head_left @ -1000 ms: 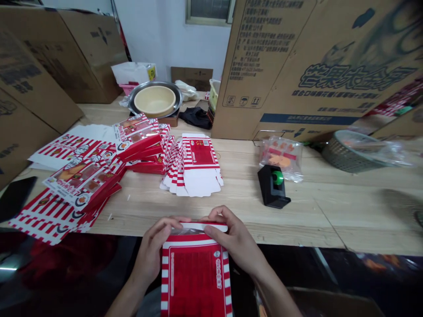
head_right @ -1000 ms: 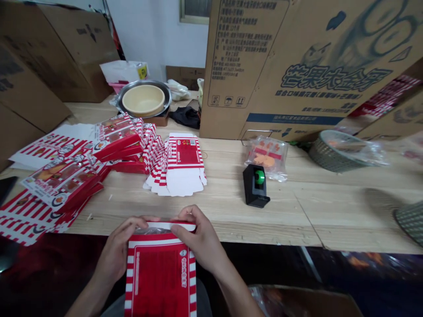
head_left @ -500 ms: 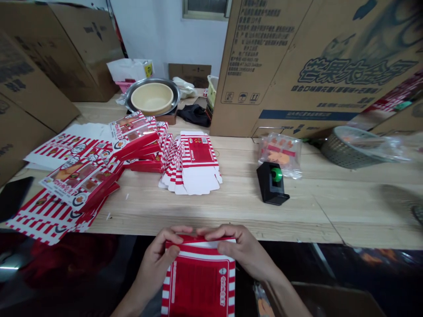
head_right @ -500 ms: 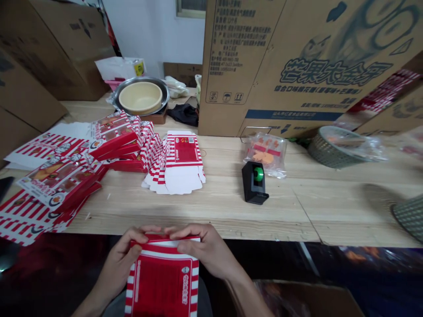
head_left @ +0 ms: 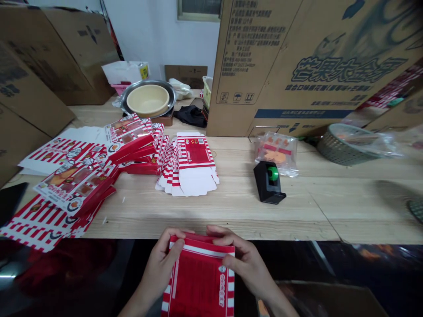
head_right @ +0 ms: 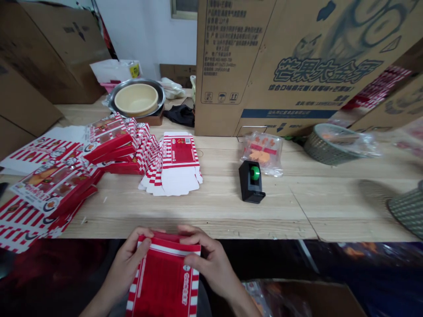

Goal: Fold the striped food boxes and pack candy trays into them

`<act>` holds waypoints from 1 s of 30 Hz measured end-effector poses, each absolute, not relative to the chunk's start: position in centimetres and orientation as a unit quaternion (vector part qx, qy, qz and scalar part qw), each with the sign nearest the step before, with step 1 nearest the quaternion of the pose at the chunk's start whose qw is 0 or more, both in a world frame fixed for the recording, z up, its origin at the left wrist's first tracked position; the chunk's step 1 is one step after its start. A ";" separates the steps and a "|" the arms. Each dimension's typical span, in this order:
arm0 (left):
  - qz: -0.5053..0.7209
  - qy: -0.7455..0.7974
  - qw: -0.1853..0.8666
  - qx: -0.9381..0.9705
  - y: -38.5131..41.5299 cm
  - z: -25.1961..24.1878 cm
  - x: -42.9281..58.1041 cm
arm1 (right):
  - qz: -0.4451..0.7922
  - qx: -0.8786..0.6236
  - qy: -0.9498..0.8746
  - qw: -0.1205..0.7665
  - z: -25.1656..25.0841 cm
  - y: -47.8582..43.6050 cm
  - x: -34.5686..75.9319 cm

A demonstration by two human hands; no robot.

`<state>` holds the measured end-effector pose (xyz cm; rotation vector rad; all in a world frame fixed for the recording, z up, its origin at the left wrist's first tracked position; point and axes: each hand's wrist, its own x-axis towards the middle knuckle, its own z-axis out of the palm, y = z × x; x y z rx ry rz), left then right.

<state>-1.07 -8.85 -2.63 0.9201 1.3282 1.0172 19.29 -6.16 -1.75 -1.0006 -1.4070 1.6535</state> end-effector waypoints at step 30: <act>0.345 0.517 0.563 0.544 -2.2 1.7 -3.7 | 0.295 -0.754 -0.343 0.475 -10.8 3.6 32.0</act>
